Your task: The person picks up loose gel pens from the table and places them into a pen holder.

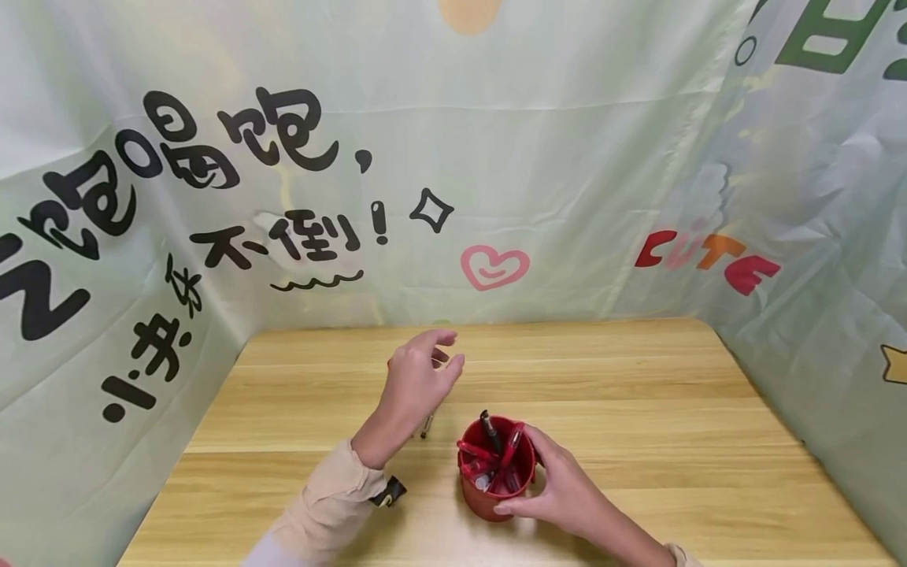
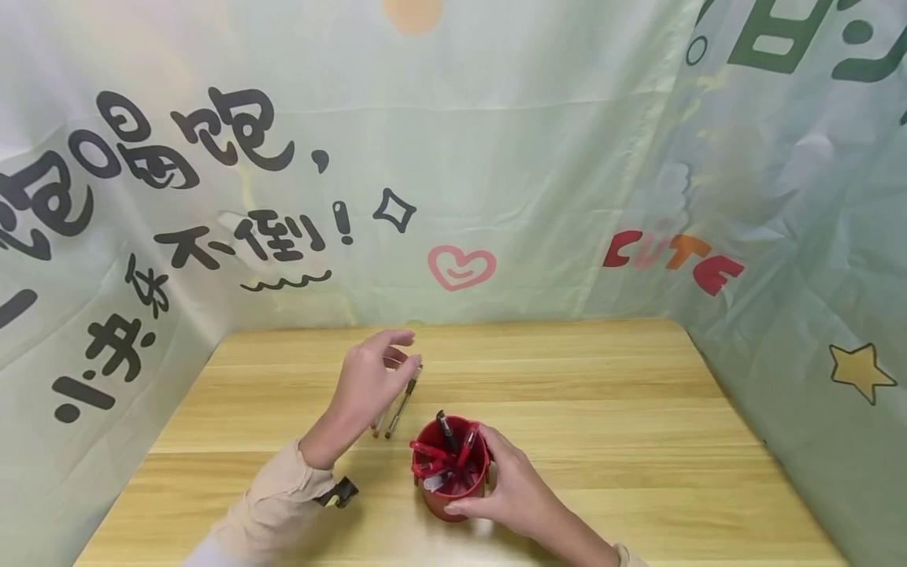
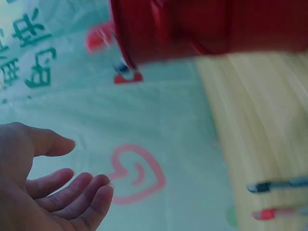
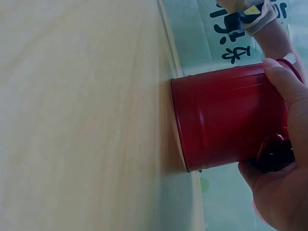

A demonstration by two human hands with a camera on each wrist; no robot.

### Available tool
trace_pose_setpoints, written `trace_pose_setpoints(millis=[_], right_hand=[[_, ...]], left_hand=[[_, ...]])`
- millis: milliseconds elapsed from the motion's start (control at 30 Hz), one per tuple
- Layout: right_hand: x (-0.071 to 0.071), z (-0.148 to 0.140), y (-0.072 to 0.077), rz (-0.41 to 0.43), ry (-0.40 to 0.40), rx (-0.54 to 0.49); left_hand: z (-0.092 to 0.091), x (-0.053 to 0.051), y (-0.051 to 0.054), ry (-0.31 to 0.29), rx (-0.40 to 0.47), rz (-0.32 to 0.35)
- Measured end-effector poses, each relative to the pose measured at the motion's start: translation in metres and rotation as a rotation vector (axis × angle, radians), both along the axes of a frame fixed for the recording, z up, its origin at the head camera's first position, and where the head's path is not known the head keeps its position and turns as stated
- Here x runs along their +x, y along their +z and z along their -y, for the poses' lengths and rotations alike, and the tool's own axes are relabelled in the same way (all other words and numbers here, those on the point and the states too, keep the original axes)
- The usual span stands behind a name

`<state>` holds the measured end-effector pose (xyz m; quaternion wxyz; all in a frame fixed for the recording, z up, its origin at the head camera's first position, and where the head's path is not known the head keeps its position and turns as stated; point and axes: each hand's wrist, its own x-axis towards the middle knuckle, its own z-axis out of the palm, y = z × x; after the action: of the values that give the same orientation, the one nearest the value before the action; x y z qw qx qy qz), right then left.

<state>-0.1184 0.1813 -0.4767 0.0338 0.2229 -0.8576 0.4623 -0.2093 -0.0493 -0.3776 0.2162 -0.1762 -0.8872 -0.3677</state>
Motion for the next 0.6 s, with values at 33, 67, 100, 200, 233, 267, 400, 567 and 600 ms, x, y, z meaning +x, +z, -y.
trace_pose_setpoints(millis=[33, 67, 100, 200, 233, 267, 400, 567, 600], right_hand=[[0.0, 0.0, 0.0, 0.003, 0.0, 0.0], [0.0, 0.0, 0.0, 0.007, 0.002, -0.003], [0.0, 0.0, 0.0, 0.009, 0.003, -0.002], [0.0, 0.0, 0.0, 0.015, 0.002, -0.001], [0.0, 0.0, 0.0, 0.018, 0.001, -0.002], [0.0, 0.0, 0.0, 0.02, -0.001, -0.003], [0.001, 0.0, -0.001, 0.021, -0.004, 0.011], [0.001, -0.001, 0.0, 0.024, -0.009, 0.02], [0.001, -0.001, 0.001, 0.024, -0.009, 0.019]], left_hand=[[0.002, -0.004, -0.002, 0.015, 0.003, 0.004], [0.005, -0.008, -0.004, 0.029, 0.004, 0.013], [0.008, -0.013, -0.007, 0.043, -0.003, 0.014], [0.016, -0.025, -0.015, 0.078, -0.031, 0.013], [0.019, -0.029, -0.018, 0.089, -0.042, 0.015], [0.022, -0.033, -0.021, 0.1, -0.054, 0.018], [0.033, -0.046, -0.033, 0.143, -0.079, 0.067], [0.046, -0.057, -0.047, 0.196, -0.126, 0.156], [0.049, -0.059, -0.049, 0.207, -0.138, 0.169]])
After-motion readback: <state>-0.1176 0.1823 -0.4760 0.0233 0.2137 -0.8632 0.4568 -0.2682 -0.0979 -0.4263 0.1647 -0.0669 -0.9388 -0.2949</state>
